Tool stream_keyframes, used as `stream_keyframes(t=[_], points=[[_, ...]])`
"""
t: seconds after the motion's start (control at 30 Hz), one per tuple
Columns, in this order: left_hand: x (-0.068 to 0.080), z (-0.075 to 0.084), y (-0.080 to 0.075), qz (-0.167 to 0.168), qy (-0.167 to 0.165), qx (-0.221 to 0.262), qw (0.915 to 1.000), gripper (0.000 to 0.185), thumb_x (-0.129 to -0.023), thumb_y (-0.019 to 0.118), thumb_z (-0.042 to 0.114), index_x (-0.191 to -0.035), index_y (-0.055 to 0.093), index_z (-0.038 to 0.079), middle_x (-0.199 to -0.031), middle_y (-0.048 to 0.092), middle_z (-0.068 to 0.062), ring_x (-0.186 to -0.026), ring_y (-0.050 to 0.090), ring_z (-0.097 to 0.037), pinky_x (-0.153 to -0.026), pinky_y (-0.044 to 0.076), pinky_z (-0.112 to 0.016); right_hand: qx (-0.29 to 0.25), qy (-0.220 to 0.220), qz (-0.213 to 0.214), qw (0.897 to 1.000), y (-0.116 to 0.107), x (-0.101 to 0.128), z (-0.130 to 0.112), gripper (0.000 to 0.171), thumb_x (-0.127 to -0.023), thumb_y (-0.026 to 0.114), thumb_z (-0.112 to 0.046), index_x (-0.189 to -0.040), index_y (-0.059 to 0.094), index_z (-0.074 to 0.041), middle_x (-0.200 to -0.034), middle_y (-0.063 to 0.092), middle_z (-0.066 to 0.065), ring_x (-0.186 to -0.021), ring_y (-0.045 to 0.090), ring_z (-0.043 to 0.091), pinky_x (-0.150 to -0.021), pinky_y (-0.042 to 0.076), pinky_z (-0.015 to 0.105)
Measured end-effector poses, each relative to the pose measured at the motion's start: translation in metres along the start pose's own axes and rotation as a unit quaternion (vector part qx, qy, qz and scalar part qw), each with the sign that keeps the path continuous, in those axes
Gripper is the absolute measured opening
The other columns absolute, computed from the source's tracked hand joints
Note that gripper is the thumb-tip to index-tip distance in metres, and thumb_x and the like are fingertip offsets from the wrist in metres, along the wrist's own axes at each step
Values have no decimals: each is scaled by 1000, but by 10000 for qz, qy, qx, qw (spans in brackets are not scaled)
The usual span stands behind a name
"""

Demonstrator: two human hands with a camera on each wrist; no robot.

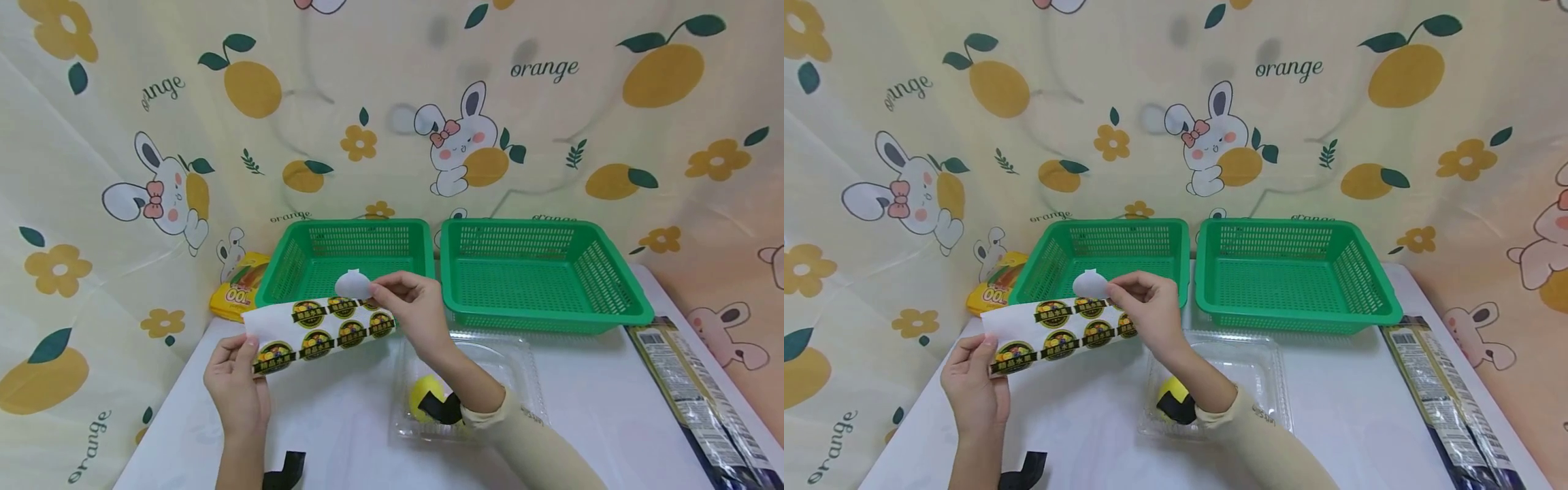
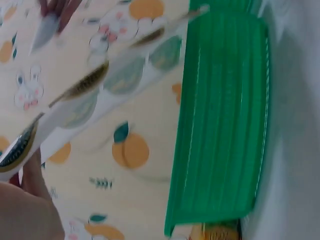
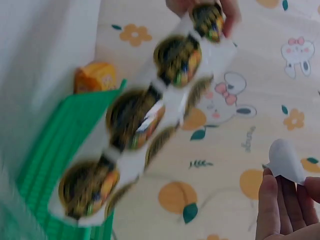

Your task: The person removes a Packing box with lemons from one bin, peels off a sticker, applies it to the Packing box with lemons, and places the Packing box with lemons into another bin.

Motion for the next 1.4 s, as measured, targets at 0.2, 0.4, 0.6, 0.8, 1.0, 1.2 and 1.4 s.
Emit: stream_keyframes(t=[0.2,0.4,0.6,0.8,1.0,1.2,1.4], points=[[-17,-3,-22,375,-342,-309,9982,10,-97,59,-1,-88,56,-4,-101,50,-13,-95,56,-21,-79,58,-24,3,38,256,9997,-23,-2,-6,14,-91,69,2,-99,68,14,-92,72,18,-81,73,28,-83,59,40],[-31,-22,-40,702,-815,-701,9917,11,-96,59,-2,-86,55,-5,-104,45,-11,-99,51,-19,-77,55,-19,62,54,516,9986,-43,-1,-7,14,-92,68,3,-99,67,15,-91,72,16,-78,73,19,-82,59,38],[-42,-38,-60,902,-1302,-1286,9790,12,-96,61,3,-85,58,0,-110,44,-8,-95,53,-12,-71,55,-16,100,18,636,9979,-55,0,-6,14,-92,67,4,-100,66,16,-89,72,13,-77,73,18,-81,60,37],[-51,-61,-72,561,-1956,-1879,9609,7,-97,63,7,-90,60,5,-105,49,-7,-75,59,-5,-63,55,-16,71,-61,666,9977,-62,1,-7,14,-92,67,4,-98,66,17,-87,72,10,-76,73,18,-81,60,36],[-55,-79,-82,94,-1866,-3405,9215,21,-98,64,16,-111,58,0,-79,61,6,-63,55,-4,-51,49,-16,191,-45,649,9977,-68,3,-7,15,-92,68,3,-99,66,16,-88,72,11,-77,73,19,-80,60,36],[-53,-79,-72,-357,-948,-4733,8751,36,-100,60,20,-119,62,-10,-89,73,-22,-64,58,2,-52,46,-14,300,-24,662,9973,-77,6,-8,16,-92,69,2,-99,67,16,-89,72,14,-77,73,19,-80,60,36],[-48,-85,-60,-795,-934,-4972,8589,40,-103,54,18,-133,56,-8,-126,61,-29,-107,60,-25,-66,41,-3,443,-72,814,9957,-93,12,-11,15,-91,69,3,-98,67,16,-88,72,13,-77,72,19,-78,60,36]])
Point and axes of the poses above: each hand's wrist, its own x-axis away from the middle knuckle, its own y-axis out of the palm, z = x × y, the point moved 10 cm from there along -x, towards the middle knuckle
